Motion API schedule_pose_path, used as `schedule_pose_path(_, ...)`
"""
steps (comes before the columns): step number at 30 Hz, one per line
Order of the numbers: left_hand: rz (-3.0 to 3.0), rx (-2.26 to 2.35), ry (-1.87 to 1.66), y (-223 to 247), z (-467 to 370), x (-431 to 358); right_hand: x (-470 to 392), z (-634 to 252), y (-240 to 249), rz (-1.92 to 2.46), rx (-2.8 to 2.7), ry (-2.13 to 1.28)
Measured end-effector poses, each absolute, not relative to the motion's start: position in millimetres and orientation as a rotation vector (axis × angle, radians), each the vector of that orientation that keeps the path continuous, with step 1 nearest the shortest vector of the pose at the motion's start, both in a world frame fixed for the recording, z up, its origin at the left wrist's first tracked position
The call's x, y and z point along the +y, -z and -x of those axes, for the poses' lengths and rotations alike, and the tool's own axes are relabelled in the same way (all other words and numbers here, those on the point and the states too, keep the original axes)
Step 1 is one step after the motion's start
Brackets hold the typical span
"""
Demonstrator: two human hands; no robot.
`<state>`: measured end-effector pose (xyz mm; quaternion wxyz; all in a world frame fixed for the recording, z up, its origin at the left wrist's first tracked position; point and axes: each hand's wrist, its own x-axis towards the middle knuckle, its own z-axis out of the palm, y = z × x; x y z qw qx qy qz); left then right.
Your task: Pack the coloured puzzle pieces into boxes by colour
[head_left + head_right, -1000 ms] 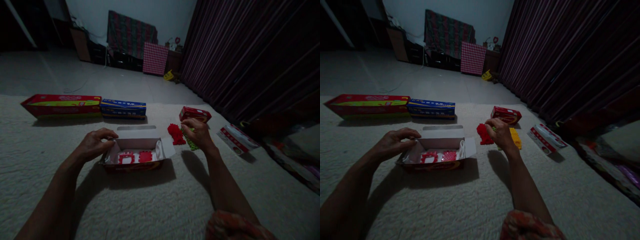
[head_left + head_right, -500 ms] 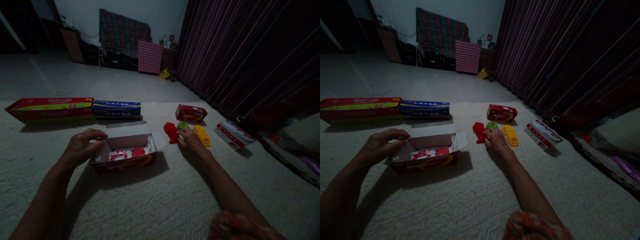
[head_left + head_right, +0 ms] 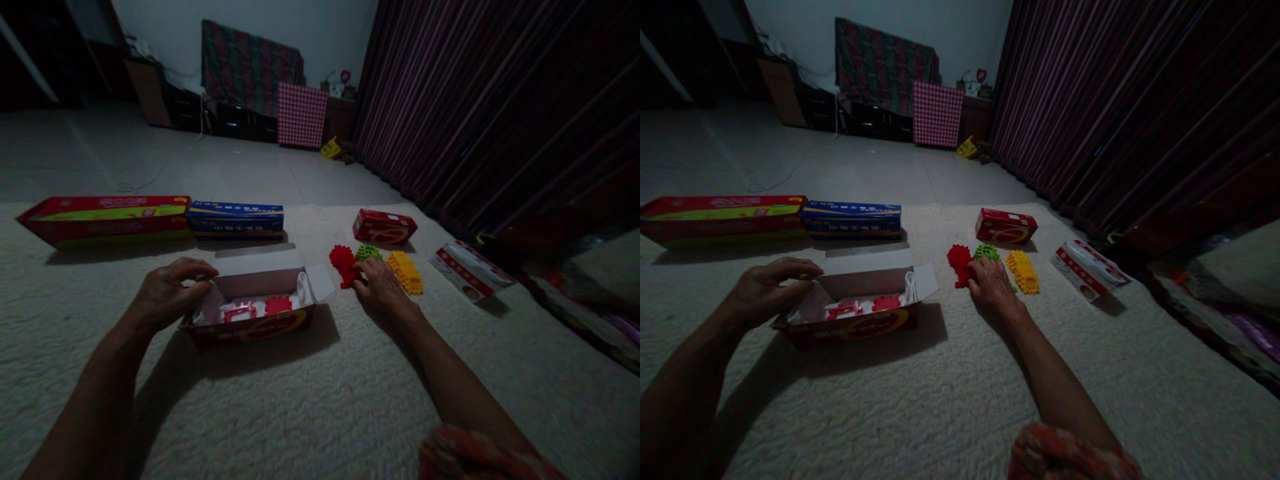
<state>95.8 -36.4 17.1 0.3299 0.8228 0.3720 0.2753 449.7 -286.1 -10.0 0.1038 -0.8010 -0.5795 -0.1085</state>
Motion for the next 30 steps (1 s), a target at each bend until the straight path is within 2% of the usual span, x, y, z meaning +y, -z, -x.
schedule_pose_path(4, -2.134, 0.992, -0.726, -17, -96, -37, -289, -448, 6, 2.321, -1.684, 0.304)
schedule_pose_path(10, -2.141, 1.003, -0.723, -16, -96, -35, -295, -439, -9, 2.273, -1.66, 0.059)
schedule_pose_path(13, -2.157, 0.998, -0.71, -18, -96, -36, -298, -434, -19, 2.227, -1.582, -0.146)
schedule_pose_path(17, -2.15, 1.019, -0.703, -22, -96, -39, -303, -432, -27, 2.171, -1.592, -0.608)
schedule_pose_path(19, -2.143, 1.013, -0.699, -23, -97, -40, -304, -434, -25, 2.172, -1.617, -0.683)
schedule_pose_path(26, -2.126, 0.999, -0.699, -25, -98, -42, -285, -458, 0, 2.22, -1.57, 0.19)
schedule_pose_path(30, -2.125, 0.995, -0.693, -22, -96, -39, -269, -465, 14, 2.357, -1.495, 0.423)
